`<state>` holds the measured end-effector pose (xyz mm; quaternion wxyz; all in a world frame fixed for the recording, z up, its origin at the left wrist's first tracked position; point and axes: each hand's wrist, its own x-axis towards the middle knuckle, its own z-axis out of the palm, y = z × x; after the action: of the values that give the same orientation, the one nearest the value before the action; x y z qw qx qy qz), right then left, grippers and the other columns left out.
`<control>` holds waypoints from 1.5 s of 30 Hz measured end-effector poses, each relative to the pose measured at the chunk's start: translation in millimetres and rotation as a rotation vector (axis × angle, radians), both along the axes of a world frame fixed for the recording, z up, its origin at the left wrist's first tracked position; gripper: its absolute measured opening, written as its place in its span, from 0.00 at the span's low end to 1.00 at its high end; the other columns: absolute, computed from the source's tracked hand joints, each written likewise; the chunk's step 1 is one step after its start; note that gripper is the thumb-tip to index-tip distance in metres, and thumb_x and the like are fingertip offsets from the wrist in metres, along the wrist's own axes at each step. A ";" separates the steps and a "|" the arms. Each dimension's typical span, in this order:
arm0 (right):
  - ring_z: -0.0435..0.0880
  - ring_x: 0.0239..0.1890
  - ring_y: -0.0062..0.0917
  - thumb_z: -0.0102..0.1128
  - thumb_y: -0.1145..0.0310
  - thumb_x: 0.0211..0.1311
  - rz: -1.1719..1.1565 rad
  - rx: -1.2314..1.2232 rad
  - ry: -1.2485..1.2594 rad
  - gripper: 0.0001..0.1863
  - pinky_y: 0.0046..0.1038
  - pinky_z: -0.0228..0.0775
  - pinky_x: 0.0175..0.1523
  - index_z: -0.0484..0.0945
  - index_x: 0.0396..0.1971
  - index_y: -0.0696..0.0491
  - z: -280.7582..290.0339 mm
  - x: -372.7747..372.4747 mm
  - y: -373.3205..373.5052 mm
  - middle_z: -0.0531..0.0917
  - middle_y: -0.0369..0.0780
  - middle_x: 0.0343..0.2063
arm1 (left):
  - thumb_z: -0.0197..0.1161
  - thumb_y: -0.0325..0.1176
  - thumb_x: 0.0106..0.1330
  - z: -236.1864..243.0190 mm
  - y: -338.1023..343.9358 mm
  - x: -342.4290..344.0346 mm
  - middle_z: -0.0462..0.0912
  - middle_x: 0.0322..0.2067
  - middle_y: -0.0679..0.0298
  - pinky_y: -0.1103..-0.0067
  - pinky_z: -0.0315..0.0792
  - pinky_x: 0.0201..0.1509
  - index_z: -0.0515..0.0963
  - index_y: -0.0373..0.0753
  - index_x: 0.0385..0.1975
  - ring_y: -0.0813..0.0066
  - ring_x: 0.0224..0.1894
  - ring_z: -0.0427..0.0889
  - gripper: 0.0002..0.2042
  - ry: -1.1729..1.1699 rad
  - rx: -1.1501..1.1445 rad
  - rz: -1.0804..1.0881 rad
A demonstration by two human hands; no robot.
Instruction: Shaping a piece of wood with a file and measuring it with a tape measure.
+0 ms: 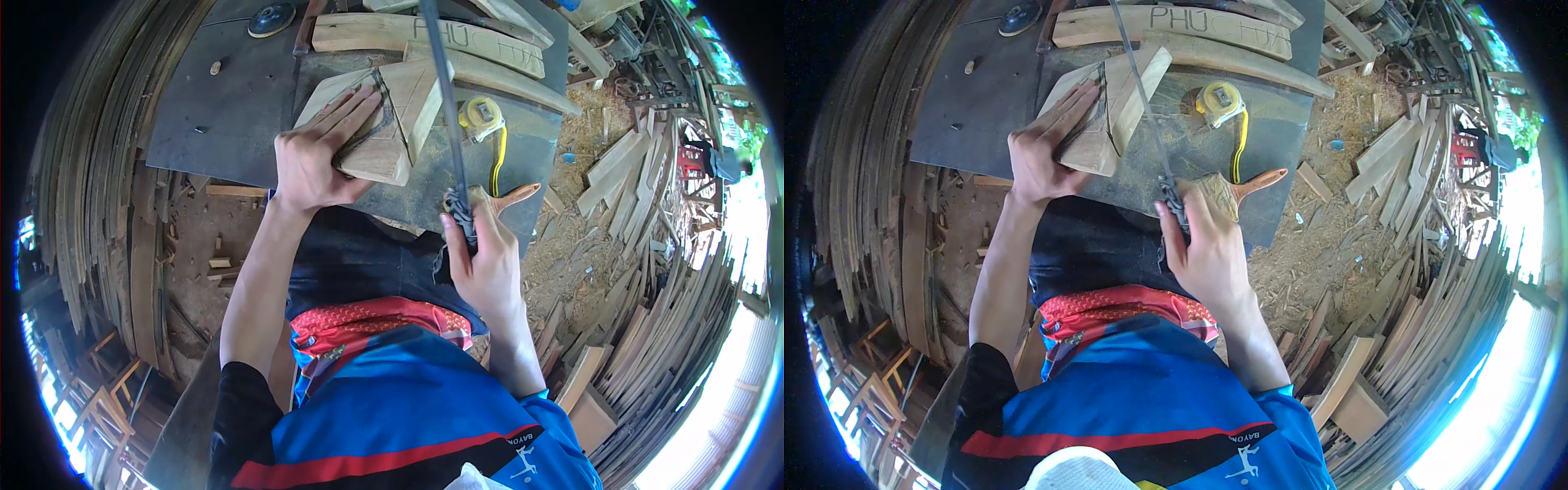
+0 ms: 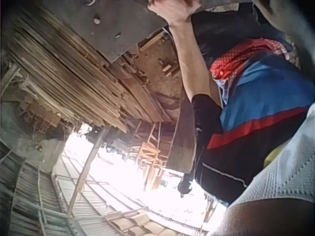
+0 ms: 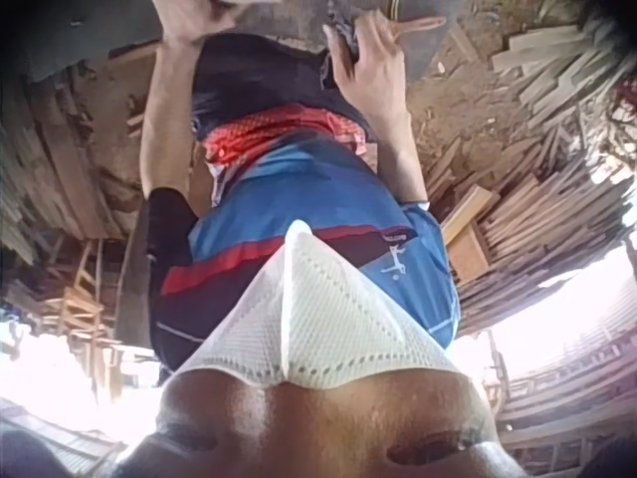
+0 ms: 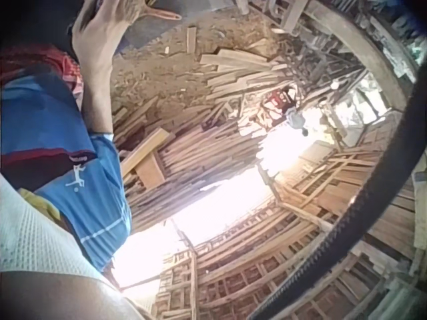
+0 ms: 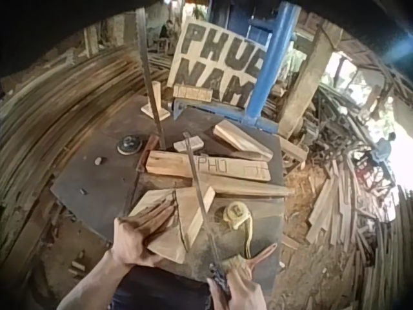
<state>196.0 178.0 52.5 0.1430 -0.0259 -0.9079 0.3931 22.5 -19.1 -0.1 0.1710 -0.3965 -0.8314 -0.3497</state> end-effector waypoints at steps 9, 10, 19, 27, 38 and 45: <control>0.84 0.27 0.49 0.62 0.70 0.72 0.020 0.029 -0.167 0.10 0.44 0.74 0.31 0.73 0.43 0.59 16.8 4.8 -16.8 0.82 0.50 0.26 | 0.79 0.50 0.44 6.5 3.5 -2.2 0.83 0.24 0.51 0.66 0.79 0.28 0.85 0.34 0.37 0.48 0.24 0.85 0.27 0.080 -0.049 0.040; 0.84 0.27 0.50 0.61 0.70 0.72 0.014 0.028 -0.193 0.10 0.45 0.74 0.31 0.72 0.43 0.59 18.2 5.4 -17.7 0.82 0.50 0.26 | 0.79 0.50 0.44 6.9 4.3 -2.2 0.83 0.24 0.51 0.66 0.79 0.28 0.85 0.34 0.37 0.48 0.24 0.85 0.27 0.076 -0.048 0.037; 0.81 0.23 0.53 0.57 0.68 0.76 -0.074 -0.022 -0.180 0.11 0.49 0.70 0.29 0.71 0.37 0.60 9.9 -21.0 -26.3 0.79 0.53 0.19 | 0.78 0.52 0.41 9.5 5.1 -21.7 0.86 0.22 0.57 0.67 0.81 0.30 0.89 0.43 0.46 0.56 0.24 0.87 0.30 0.131 -0.122 0.045; 0.80 0.24 0.60 0.56 0.67 0.76 -0.122 -0.216 -0.193 0.14 0.55 0.70 0.32 0.71 0.33 0.62 -2.0 -9.6 -15.0 0.77 0.58 0.16 | 0.81 0.47 0.40 39.4 30.2 -14.4 0.90 0.40 0.54 0.62 0.83 0.49 0.88 0.44 0.45 0.51 0.42 0.89 0.28 -0.099 -0.350 0.062; 0.81 0.29 0.58 0.53 0.65 0.78 -0.238 -0.586 -0.374 0.15 0.49 0.68 0.34 0.75 0.34 0.63 -36.2 14.6 -6.9 0.80 0.56 0.21 | 0.75 0.60 0.46 55.7 63.8 -24.1 0.90 0.31 0.54 0.65 0.84 0.47 0.89 0.53 0.50 0.55 0.36 0.90 0.30 -0.137 -0.807 -0.101; 0.81 0.30 0.61 0.54 0.64 0.77 -0.260 -0.650 -0.296 0.16 0.55 0.68 0.36 0.74 0.33 0.63 -23.6 -9.7 -12.1 0.80 0.60 0.21 | 0.73 0.46 0.53 79.0 75.9 -42.0 0.90 0.37 0.50 0.67 0.82 0.48 0.89 0.45 0.50 0.51 0.38 0.90 0.24 -0.172 -0.852 -0.217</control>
<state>186.3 165.9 28.9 0.0433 -0.2415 -0.7358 0.6312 -19.5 56.9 78.9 -0.1150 -0.4860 -0.8660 -0.0239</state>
